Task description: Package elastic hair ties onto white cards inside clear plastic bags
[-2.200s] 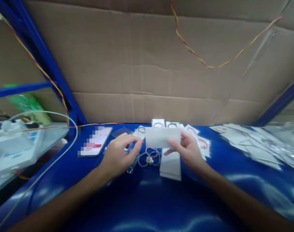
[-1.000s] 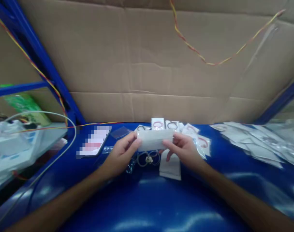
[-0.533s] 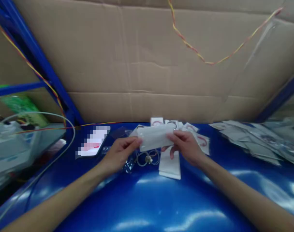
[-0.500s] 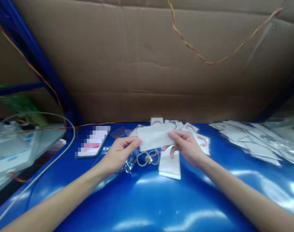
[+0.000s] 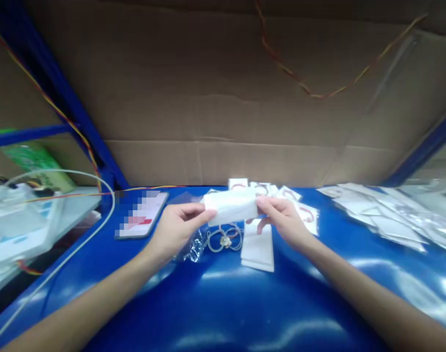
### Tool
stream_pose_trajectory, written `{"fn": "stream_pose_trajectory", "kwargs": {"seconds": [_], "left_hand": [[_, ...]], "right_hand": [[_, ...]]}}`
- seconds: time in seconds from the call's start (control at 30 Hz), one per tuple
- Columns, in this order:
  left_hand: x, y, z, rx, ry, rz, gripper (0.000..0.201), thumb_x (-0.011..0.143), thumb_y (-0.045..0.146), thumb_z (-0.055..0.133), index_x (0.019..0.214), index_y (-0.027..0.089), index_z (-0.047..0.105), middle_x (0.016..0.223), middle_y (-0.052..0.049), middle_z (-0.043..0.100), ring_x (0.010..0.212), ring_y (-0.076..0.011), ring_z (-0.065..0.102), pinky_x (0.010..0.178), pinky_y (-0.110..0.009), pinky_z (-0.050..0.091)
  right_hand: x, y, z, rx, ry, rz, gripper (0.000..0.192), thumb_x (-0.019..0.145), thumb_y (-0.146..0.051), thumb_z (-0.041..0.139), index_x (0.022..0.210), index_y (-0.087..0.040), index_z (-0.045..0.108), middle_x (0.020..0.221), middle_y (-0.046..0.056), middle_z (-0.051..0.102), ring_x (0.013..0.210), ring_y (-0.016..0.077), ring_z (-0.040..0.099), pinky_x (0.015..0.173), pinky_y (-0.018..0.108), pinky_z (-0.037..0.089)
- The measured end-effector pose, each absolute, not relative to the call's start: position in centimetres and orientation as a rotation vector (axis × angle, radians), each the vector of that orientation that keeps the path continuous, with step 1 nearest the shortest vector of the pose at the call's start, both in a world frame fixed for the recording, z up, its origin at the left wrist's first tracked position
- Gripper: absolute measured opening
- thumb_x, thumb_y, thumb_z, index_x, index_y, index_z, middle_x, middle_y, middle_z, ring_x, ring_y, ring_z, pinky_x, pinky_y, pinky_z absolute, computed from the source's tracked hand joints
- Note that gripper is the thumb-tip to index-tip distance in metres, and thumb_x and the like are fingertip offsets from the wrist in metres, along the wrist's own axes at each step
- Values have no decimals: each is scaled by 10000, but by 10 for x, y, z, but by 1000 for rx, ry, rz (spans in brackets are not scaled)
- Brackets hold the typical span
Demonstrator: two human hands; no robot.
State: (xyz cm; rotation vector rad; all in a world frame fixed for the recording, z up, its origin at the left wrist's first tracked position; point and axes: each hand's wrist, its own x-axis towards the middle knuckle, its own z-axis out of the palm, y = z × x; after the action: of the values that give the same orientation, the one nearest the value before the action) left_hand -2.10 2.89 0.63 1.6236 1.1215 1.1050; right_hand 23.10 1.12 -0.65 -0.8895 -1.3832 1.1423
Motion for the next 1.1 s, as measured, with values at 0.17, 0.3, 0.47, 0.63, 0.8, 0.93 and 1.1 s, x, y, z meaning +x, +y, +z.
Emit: {"fn": "stream_pose_trajectory", "kwargs": {"seconds": [0.17, 0.3, 0.47, 0.63, 0.8, 0.93, 1.1], "left_hand": [[-27, 41, 7, 1482, 1147, 1255, 267, 757, 448, 838, 821, 191, 803, 849, -49, 804, 775, -229, 728, 743, -322, 585], [-34, 54, 14, 1224, 1111, 1515, 281, 803, 383, 799, 976, 172, 736, 899, -34, 783, 649, -189, 744, 718, -321, 615], [-42, 65, 17, 1130, 1032, 1722, 191, 869, 311, 741, 979, 170, 672, 981, -44, 771, 751, -186, 763, 794, -323, 626], [-44, 70, 15, 1131, 982, 1759, 209, 852, 302, 754, 947, 146, 650, 1016, -65, 772, 817, -196, 765, 920, -398, 607], [-47, 74, 14, 1152, 980, 1749, 245, 824, 327, 783, 904, 143, 643, 998, -67, 765, 785, -200, 767, 910, -426, 612], [-49, 74, 15, 1189, 969, 1724, 243, 800, 327, 807, 873, 150, 657, 984, -43, 763, 808, -191, 768, 871, -371, 630], [-44, 65, 18, 1229, 972, 1548, 302, 749, 366, 863, 885, 142, 714, 871, -34, 767, 743, -199, 767, 786, -349, 654]], "right_hand": [[243, 20, -6, -971, -1155, 1079, 386, 902, -509, 702, 1065, -163, 748, 853, 85, 771, 590, 181, 737, 382, 204, 515], [251, 24, -2, -1005, -1065, 856, 356, 892, -479, 718, 1049, -160, 729, 845, 78, 763, 516, 153, 691, 356, 202, 472], [228, 8, -5, -948, -1295, 650, 254, 934, -357, 692, 1131, -208, 753, 1023, 100, 774, 747, 216, 763, 503, 277, 597], [194, -28, -11, -667, -2023, 295, 305, 973, -160, 589, 1241, -225, 720, 1255, 134, 721, 1134, 227, 711, 904, 357, 621], [173, -44, -21, -426, -2499, 123, 348, 1029, -270, 519, 1352, -214, 637, 1494, 149, 575, 1284, 227, 624, 1017, 322, 547], [162, -46, -21, -412, -2742, 173, 401, 1067, -349, 445, 1410, -193, 585, 1529, 147, 534, 1431, 270, 482, 1196, 422, 380], [165, -44, -15, -479, -2663, 176, 485, 1025, -462, 487, 1424, -194, 557, 1529, 137, 540, 1447, 320, 445, 1230, 556, 281]]}}
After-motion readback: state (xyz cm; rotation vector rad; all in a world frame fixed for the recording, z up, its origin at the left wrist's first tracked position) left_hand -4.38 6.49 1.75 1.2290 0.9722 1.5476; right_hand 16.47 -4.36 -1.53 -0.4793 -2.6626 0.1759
